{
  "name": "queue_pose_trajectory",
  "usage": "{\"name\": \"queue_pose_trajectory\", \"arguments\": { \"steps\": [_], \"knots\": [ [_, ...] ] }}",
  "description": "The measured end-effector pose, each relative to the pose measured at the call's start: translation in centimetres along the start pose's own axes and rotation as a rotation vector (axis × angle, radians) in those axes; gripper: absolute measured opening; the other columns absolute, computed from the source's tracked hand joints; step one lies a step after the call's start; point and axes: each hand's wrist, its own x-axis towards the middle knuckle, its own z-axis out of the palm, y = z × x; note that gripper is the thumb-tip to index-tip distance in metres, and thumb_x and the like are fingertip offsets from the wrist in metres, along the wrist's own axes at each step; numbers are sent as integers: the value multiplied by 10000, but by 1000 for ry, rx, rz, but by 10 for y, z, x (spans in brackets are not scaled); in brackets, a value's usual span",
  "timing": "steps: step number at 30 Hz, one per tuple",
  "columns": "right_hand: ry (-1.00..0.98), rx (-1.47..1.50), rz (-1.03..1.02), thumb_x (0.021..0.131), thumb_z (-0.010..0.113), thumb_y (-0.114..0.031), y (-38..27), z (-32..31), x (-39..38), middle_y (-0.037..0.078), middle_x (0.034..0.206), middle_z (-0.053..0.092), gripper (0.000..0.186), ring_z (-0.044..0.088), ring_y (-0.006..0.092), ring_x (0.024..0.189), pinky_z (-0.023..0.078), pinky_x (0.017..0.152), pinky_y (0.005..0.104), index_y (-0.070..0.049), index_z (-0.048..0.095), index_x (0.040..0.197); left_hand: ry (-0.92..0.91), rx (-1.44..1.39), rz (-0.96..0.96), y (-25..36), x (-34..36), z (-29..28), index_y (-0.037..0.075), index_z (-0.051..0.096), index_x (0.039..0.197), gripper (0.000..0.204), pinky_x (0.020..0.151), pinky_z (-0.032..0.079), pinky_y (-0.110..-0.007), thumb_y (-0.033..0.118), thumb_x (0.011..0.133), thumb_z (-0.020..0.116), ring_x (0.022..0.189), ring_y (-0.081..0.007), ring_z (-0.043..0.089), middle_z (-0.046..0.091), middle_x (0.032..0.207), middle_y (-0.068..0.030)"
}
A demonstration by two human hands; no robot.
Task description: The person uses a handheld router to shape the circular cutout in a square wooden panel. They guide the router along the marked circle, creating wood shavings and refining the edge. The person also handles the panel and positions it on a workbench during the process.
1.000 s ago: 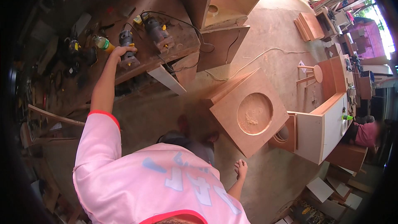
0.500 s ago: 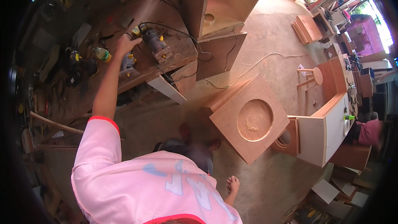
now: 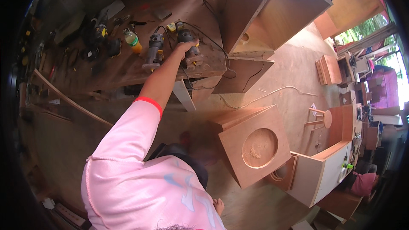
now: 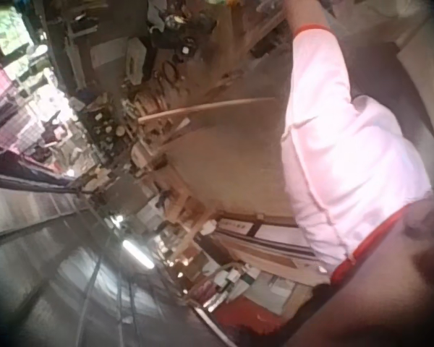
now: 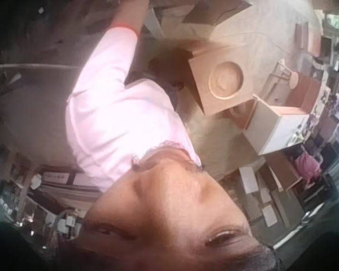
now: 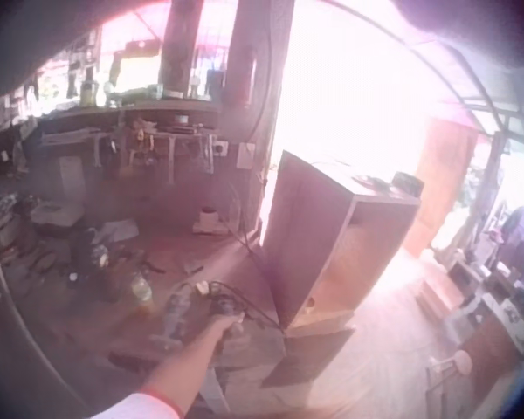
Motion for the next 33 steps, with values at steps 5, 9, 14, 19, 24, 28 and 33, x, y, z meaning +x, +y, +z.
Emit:
{"name": "queue_pose_trajectory", "arguments": {
  "steps": [5, 9, 14, 19, 24, 28, 33],
  "knots": [
    [165, -314, -17, 1024, 662, -343, -53, 7, -18, 121, 1149, 718, 446, 716, 245, 986, 542, 720, 375, -70, 557, 1361, -98, -224, -5, 9, -26, -1, 47, 723, 1056, 552, 714, 569, -385, 476, 775, 927, 819, -221, 702, 728, 962, -102],
    [226, -220, -39, 1030, 649, -342, -98, 20, -44, 100, 1169, 718, 439, 715, 234, 996, 540, 737, 396, -83, 551, 1372, -279, -451, -76, 32, -88, -7, 78, 700, 1075, 473, 720, 595, -391, 460, 851, 866, 815, -221, 705, 711, 925, -84],
    [282, -292, -137, 1035, 638, -320, -136, 22, -53, 85, 1110, 722, 386, 719, 208, 955, 538, 706, 354, -57, 587, 1313, -725, -740, 61, 35, -188, -4, 65, 664, 1175, 503, 814, 619, -400, 498, 935, 753, 897, -247, 720, 706, 984, -91],
    [297, -439, -434, 1023, 660, -268, -202, 49, -50, 75, 975, 727, 302, 687, 158, 849, 511, 649, 294, -12, 661, 1184, -1023, -777, -79, 12, -285, 28, 34, 620, 1251, 571, 903, 623, -431, 521, 965, 702, 965, -263, 719, 690, 1069, -97],
    [139, -443, -858, 1024, 667, -211, -316, 112, -64, 84, 996, 734, 316, 668, 139, 896, 524, 776, 279, 35, 689, 1219, -1087, -695, -245, -45, -385, 82, 26, 588, 1274, 585, 925, 620, -447, 474, 936, 751, 983, -273, 719, 690, 1093, -115],
    [-100, -321, -1043, 1023, 689, -206, -421, 162, -86, 133, 1117, 741, 332, 698, 177, 1037, 545, 918, 319, 34, 676, 1252, -1057, -557, -438, -106, -452, 131, 32, 576, 1273, 573, 884, 620, -420, 416, 908, 792, 957, -265, 723, 701, 1091, -128],
    [-260, -449, -1201, 999, 702, -202, -490, 166, -80, 144, 1118, 747, 341, 726, 217, 1025, 571, 885, 337, 31, 676, 1245, -973, -419, -396, -165, -522, 195, 56, 588, 1261, 513, 810, 613, -391, 350, 895, 796, 907, -227, 719, 705, 1050, -106]
  ]
}}
